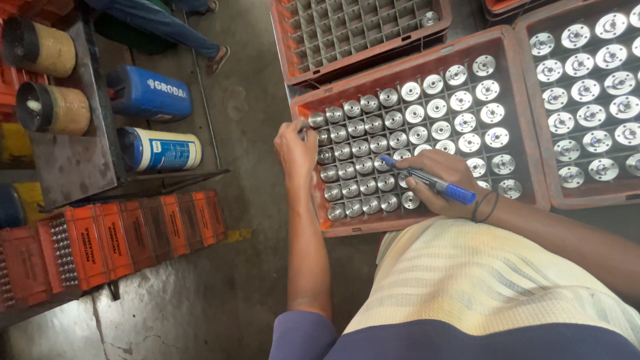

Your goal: The person picks small cylindrical metal parts from a crate, marks each with a blue marker, and places them into a second crate. The process is repeated continuously across multiple parts.

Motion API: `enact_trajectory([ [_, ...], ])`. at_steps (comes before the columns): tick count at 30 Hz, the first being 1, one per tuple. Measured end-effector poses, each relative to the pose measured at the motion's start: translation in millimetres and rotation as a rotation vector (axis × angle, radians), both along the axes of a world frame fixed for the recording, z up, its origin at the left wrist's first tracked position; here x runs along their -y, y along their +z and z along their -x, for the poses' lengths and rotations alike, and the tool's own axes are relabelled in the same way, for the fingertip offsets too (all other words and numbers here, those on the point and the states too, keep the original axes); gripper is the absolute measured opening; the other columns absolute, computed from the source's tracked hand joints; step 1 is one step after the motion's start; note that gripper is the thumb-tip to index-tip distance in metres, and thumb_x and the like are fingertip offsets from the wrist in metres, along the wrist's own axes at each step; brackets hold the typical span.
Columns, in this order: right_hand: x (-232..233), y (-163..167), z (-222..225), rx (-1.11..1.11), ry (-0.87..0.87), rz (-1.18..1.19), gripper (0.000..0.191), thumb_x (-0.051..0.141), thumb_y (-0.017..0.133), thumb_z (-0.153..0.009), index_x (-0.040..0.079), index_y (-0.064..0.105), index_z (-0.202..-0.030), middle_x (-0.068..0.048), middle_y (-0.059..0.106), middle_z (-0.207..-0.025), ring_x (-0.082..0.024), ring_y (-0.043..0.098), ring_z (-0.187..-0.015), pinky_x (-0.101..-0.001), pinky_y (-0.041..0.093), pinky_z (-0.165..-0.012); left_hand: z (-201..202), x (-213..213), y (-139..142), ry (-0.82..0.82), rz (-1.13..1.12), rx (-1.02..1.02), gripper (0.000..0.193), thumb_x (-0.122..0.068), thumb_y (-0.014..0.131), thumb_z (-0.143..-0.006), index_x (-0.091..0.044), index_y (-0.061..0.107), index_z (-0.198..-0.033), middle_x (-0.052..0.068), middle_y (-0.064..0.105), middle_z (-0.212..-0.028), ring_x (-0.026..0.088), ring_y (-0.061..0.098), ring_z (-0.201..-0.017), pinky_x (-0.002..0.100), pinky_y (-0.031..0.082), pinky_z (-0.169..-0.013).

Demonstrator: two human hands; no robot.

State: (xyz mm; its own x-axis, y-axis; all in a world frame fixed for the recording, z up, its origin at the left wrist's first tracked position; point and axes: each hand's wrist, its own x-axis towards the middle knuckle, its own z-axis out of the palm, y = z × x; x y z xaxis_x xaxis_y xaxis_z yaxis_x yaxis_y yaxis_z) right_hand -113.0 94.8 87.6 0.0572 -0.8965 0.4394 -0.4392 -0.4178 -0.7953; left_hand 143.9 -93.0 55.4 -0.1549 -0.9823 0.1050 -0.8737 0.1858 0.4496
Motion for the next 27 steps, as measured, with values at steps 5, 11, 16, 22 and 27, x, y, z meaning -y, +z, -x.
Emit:
enact_trajectory([
  [5,0,-1,1,0.011,-0.004,-0.057,0.023,0.009,0.067,-0.090,0.002,0.070,-0.111,-0.010,0.065,-0.075,-0.024,0.063,-0.064,-0.0376,0.048,-0.060,2,-7,-4,-0.054,0.097,0.284,0.054,-0.028,0.091,-0.046,-0.007,0.077,-0.093,0.015,0.055,-0.098,0.036,0.055,-0.100,0.051,0.048,-0.082],
  [11,-2,7,2,0.011,-0.043,-0.012,0.024,0.009,0.066,-0.089,0.003,0.068,-0.112,-0.010,0.066,-0.081,-0.024,0.064,-0.070,-0.0376,0.049,-0.066,-30,-7,18,-0.277,0.227,-0.484,0.035,-0.027,0.085,-0.071,-0.015,0.074,-0.102,0.013,0.059,-0.112,0.025,0.063,-0.108,0.040,0.056,-0.086],
  [16,14,5,-11,-0.155,0.183,0.170,0.027,0.013,0.070,-0.083,0.006,0.067,-0.110,-0.008,0.065,-0.079,-0.026,0.062,-0.069,-0.0402,0.049,-0.066,19,-56,-30,0.138,-0.562,-1.463,0.038,-0.031,0.053,-0.094,-0.029,0.061,-0.132,0.009,0.073,-0.092,0.014,0.061,-0.070,0.031,0.049,-0.057],
  [22,10,-6,-12,-0.121,0.137,0.115,0.027,0.012,0.070,-0.084,0.007,0.067,-0.110,-0.008,0.064,-0.082,-0.025,0.062,-0.069,-0.0400,0.050,-0.064,60,-85,-59,0.072,-0.703,-1.443,0.039,-0.036,0.047,-0.105,-0.004,0.068,-0.111,0.004,0.068,-0.092,0.010,0.059,-0.069,0.028,0.052,-0.059],
  [27,3,-7,-7,0.008,0.092,0.078,0.025,0.010,0.067,-0.090,0.006,0.064,-0.115,-0.009,0.067,-0.092,-0.024,0.065,-0.077,-0.0375,0.052,-0.069,64,-89,-53,0.063,-0.684,-1.496,0.030,-0.029,0.055,-0.106,-0.005,0.059,-0.123,0.003,0.063,-0.093,0.011,0.061,-0.071,0.027,0.052,-0.060],
])
